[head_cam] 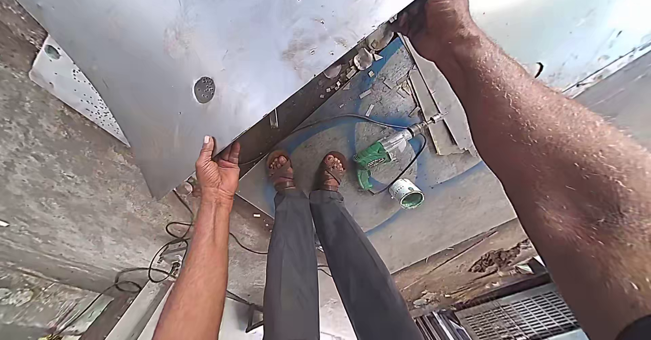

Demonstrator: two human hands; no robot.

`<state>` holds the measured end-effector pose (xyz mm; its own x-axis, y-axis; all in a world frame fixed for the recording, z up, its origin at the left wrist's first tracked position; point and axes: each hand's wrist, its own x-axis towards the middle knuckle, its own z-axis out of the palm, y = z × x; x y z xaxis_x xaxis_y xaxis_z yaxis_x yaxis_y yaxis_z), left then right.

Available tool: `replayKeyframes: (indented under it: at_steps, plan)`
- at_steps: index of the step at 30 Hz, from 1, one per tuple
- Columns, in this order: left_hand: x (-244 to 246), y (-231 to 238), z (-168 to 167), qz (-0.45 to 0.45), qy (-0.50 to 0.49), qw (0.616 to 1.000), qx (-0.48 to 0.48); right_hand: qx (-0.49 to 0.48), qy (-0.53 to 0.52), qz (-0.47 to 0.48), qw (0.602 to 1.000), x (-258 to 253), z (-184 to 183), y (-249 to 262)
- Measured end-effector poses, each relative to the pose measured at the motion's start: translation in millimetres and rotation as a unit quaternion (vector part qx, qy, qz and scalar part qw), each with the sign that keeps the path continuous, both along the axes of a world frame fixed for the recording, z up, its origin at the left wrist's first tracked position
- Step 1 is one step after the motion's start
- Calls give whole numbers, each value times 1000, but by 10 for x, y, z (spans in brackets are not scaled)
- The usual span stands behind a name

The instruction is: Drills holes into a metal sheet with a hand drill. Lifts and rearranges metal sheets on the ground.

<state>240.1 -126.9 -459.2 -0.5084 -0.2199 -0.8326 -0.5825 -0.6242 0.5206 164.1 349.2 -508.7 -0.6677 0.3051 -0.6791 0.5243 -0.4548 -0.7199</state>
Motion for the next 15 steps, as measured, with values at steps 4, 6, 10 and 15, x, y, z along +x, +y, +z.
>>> replayKeyframes:
  at_steps: [4, 6, 10, 15]
  plan:
    - [179, 183, -312, 35, -32, 999, 18, 9, -19, -23, 1000, 148, -258, -15]
    - [325, 240, -426, 12, -66, 997, 29, 29, -64, -17, 997, 315, -372, -60]
    - [660, 390, -305, -167, -193, 967, -1, 78, -146, 12, 986, 1005, -587, -295]
    - [1253, 897, 932, -320, -147, 936, 6, 201, -312, -64, 926, 2293, -382, -850]
